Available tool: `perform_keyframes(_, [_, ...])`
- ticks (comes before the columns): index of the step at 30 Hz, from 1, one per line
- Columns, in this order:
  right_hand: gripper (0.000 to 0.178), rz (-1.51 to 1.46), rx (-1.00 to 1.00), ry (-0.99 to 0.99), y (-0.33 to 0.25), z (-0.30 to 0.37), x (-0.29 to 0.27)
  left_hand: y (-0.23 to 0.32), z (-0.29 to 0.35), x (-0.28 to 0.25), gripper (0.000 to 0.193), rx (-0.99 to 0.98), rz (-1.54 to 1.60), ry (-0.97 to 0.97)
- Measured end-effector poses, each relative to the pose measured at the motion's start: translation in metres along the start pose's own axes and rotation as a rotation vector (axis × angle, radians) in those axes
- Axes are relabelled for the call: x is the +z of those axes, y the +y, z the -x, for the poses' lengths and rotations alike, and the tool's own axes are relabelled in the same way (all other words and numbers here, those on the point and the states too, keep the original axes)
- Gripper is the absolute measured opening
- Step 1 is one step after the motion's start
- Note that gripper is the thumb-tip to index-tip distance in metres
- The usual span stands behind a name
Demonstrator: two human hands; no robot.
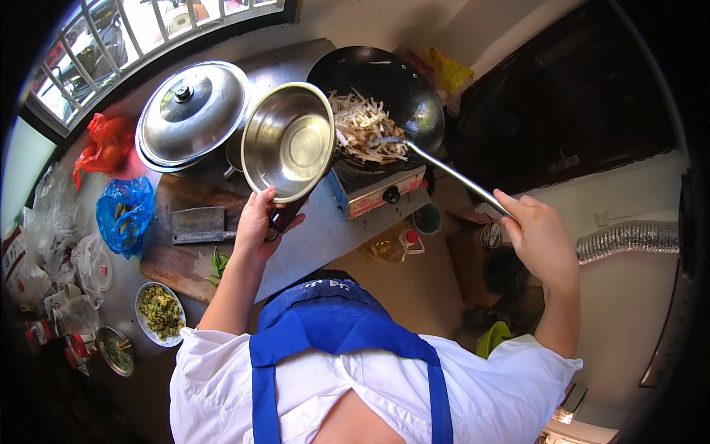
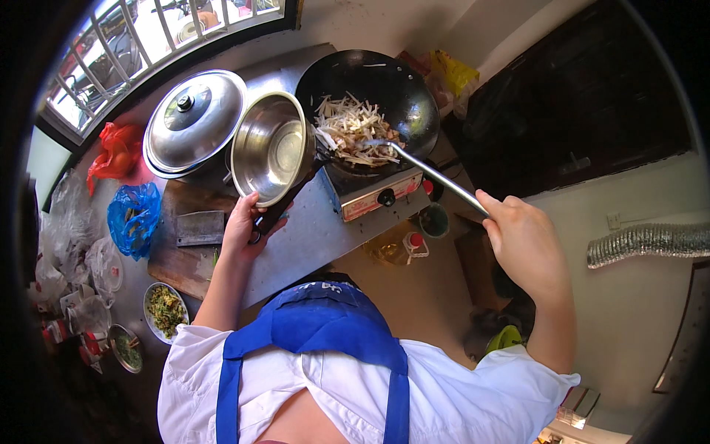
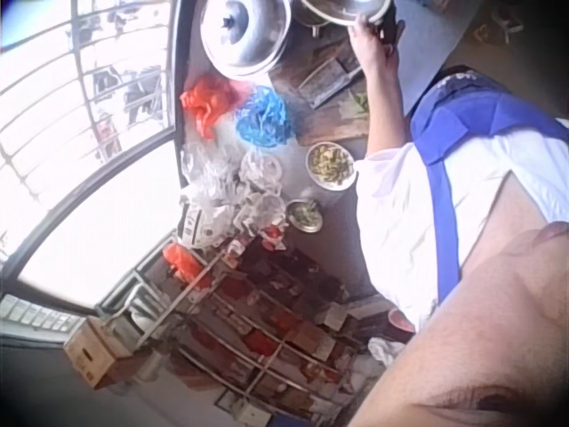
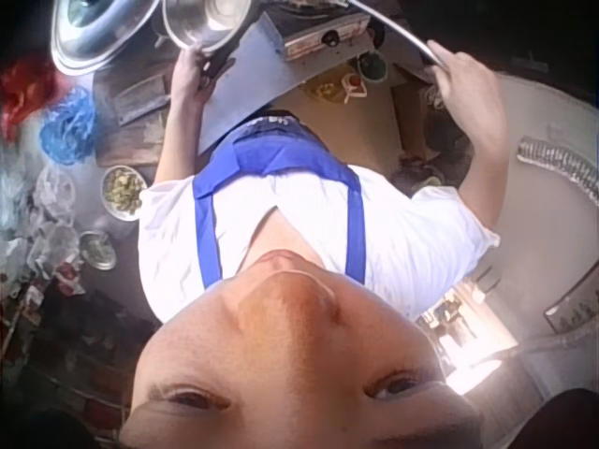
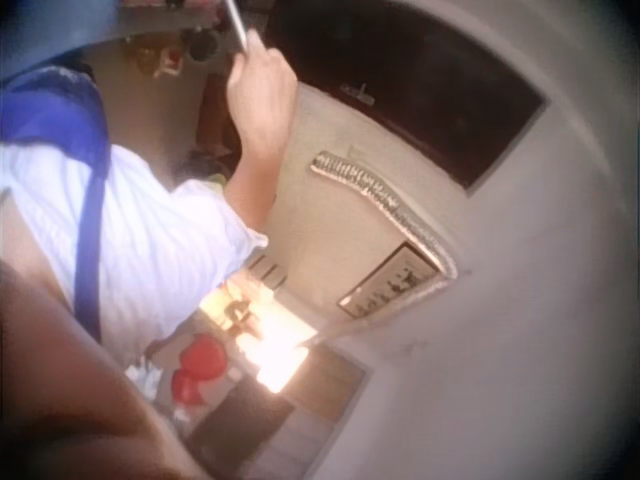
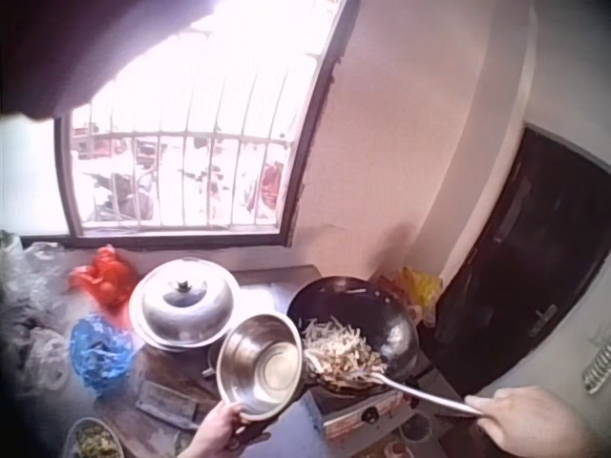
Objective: The person stir-fries meat in a wok using a spatula, adds a bowl of vegetables and a bowl of sprouts, then pours seasoning from a bag and a bottle while continuing to stir the ingredients over a burner.
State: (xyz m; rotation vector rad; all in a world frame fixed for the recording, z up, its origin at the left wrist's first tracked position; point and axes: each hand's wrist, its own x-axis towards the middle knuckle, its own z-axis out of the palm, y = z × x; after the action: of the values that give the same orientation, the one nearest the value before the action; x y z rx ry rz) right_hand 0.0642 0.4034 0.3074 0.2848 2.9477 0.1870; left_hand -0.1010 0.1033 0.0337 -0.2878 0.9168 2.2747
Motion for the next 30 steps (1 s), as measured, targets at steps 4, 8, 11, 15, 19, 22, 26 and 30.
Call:
perform_keyframes(4, [0.037, 0.064, -0.059, -0.015, -0.010, -0.041, 0.027, 0.002, -0.001, 0.004, 0.030, -0.023, -0.023, -0.020])
perform_keyframes(8, [0.012, 0.384, -0.069, 0.204, 0.009, -0.107, 0.069, 0.002, -0.004, 0.003, 0.031, -0.044, -0.004, -0.033])
perform_keyframes(11, [0.022, 0.242, 0.072, 0.176, 0.036, -0.128, 0.016, 0.002, 0.002, 0.005, 0.029, -0.034, 0.006, 0.006])
perform_keyframes(15, [0.020, 0.046, 0.314, -0.173, 0.077, -0.154, -0.039, 0.001, 0.010, 0.014, 0.045, 0.021, -0.078, 0.062])
perform_keyframes(19, [0.020, -0.221, 0.533, -0.355, 0.142, -0.202, -0.005, 0.000, 0.008, 0.016, 0.046, 0.013, -0.095, 0.053])
perform_keyframes(22, [0.022, -0.468, 0.461, -0.398, 0.160, -0.228, 0.047, -0.001, 0.008, 0.018, 0.042, -0.003, -0.098, 0.038])
perform_keyframes(26, [0.026, -0.383, 0.167, -0.098, 0.149, -0.223, 0.068, 0.002, 0.008, 0.009, 0.034, -0.008, -0.061, 0.045])
perform_keyframes(30, [0.021, -0.211, 0.217, -0.002, 0.129, -0.192, 0.027, 0.002, 0.010, 0.011, 0.034, -0.004, -0.056, 0.072])
